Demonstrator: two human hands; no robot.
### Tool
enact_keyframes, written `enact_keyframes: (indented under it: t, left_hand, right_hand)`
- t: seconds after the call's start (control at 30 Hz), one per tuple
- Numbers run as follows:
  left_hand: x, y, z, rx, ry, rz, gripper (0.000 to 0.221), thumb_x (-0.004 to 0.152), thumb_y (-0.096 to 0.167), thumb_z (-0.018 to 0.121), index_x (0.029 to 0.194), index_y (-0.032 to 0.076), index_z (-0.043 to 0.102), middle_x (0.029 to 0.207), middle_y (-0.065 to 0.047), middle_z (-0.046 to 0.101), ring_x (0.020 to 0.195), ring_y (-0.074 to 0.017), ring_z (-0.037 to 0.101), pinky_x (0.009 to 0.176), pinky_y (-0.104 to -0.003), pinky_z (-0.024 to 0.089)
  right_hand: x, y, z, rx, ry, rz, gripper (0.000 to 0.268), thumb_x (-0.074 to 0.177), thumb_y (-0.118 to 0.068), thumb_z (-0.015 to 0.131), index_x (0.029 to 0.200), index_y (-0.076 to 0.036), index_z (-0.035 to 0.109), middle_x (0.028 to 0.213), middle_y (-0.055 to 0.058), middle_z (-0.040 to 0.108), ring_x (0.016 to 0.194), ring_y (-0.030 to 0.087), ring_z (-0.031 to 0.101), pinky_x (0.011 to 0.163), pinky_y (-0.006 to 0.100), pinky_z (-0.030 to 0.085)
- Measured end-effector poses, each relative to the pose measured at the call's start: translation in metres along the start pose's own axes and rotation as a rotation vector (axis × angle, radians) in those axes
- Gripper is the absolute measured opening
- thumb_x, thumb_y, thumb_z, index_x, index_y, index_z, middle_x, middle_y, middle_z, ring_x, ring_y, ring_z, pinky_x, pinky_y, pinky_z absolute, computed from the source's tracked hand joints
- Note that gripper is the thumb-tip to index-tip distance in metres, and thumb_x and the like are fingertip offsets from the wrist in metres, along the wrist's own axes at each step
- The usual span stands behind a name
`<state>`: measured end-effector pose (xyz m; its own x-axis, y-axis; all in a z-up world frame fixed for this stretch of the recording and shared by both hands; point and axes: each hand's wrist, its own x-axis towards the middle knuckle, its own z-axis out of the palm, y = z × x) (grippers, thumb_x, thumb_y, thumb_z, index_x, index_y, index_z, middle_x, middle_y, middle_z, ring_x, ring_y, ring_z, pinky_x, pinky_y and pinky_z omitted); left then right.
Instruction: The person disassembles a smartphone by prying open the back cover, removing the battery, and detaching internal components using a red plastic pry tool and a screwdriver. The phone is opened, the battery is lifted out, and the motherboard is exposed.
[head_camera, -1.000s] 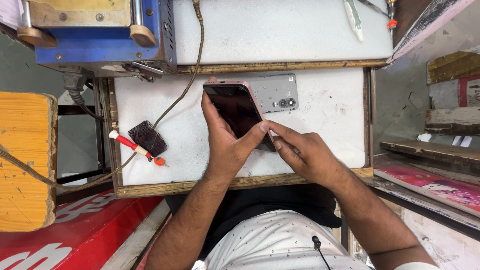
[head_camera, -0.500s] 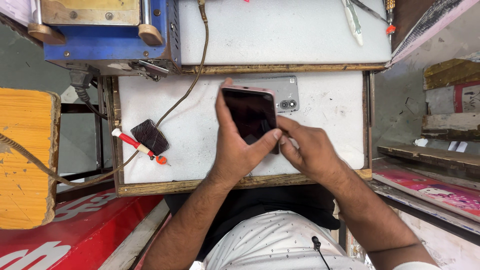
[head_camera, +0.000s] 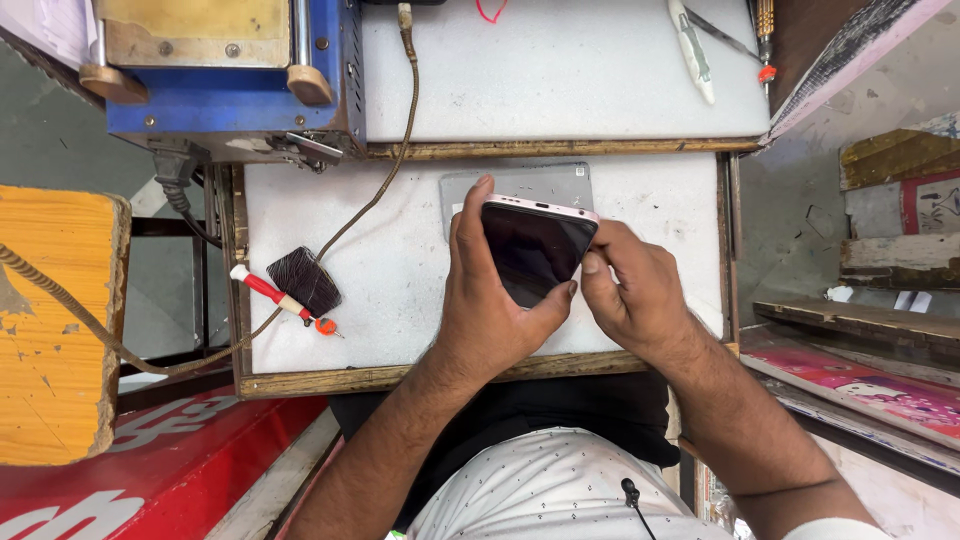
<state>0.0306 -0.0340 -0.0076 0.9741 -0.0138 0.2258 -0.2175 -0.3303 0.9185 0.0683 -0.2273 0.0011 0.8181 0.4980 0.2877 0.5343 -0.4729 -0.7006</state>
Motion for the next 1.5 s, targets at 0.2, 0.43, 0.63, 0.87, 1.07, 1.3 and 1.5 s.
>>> enact_keyframes:
  t: [0.2,0.43,0.63,0.87,1.07,1.3,1.5]
  left_hand:
    - [-0.006,-0.006,0.003,0.045,-0.016,0.068,0.120,0.079,0.013,0.090,0.159,0.011,0.001,0.129,-0.024,0.042,0.116,-0.0304,0.062,0.093,-0.044,0.063]
    - [-0.009,-0.014,0.002,0.113,-0.016,0.199,0.117,0.081,0.013,0.090,0.158,0.012,0.002,0.122,-0.021,0.044,0.109,-0.0278,0.061,0.089,-0.044,0.061]
    - [-0.009,-0.021,-0.008,0.278,0.033,0.354,0.112,0.082,0.013,0.090,0.160,0.018,0.009,0.123,-0.017,0.046,0.108,-0.0269,0.057,0.091,-0.045,0.053]
    - [-0.012,-0.026,-0.024,0.432,-0.055,0.420,0.102,0.087,0.014,0.088,0.162,0.025,0.020,0.121,-0.010,0.047,0.105,-0.0188,0.055,0.098,-0.047,0.040]
    - [-0.013,-0.020,-0.020,0.492,-0.108,0.465,0.097,0.084,0.010,0.085,0.161,0.024,0.027,0.122,-0.009,0.048,0.106,-0.0229,0.057,0.103,-0.050,0.039]
    - [-0.015,-0.016,-0.012,0.580,-0.124,0.479,0.089,0.086,0.001,0.080,0.159,0.026,0.037,0.126,-0.006,0.051,0.099,-0.0195,0.055,0.105,-0.049,0.038]
    - [-0.014,-0.014,-0.006,0.602,-0.134,0.484,0.090,0.086,0.001,0.078,0.160,0.026,0.033,0.135,-0.007,0.049,0.102,-0.0210,0.054,0.108,-0.052,0.037]
  right_hand:
    - [-0.003,-0.002,-0.006,0.003,0.074,-0.017,0.024,0.112,-0.013,0.047,0.127,0.000,0.059,0.076,0.004,0.066,0.061,0.011,0.063,0.056,0.027,0.051]
    - [0.000,0.000,-0.020,0.001,0.026,-0.148,0.022,0.112,-0.013,0.045,0.119,0.000,0.062,0.087,0.008,0.073,0.074,0.017,0.073,0.068,0.031,0.061]
    - [0.007,-0.004,-0.040,-0.006,-0.118,-0.161,0.024,0.108,-0.014,0.050,0.114,0.001,0.068,0.087,0.012,0.076,0.071,0.021,0.075,0.065,0.032,0.062]
    - [0.017,-0.011,-0.063,0.066,-0.413,-0.126,0.030,0.101,-0.016,0.058,0.126,0.000,0.065,0.084,0.012,0.076,0.069,0.022,0.076,0.063,0.034,0.063]
    - [0.027,-0.016,-0.076,-0.067,-0.610,-0.092,0.039,0.095,-0.020,0.061,0.129,-0.001,0.063,0.067,0.008,0.074,0.057,0.021,0.076,0.053,0.036,0.063]
    - [0.037,-0.027,-0.078,-0.239,-0.637,-0.130,0.029,0.093,-0.019,0.064,0.116,-0.001,0.065,0.060,0.008,0.069,0.052,0.026,0.071,0.048,0.041,0.058]
    - [0.037,-0.024,-0.079,-0.279,-0.584,-0.201,0.026,0.092,-0.019,0.064,0.111,-0.001,0.065,0.059,0.006,0.067,0.053,0.025,0.070,0.047,0.040,0.058]
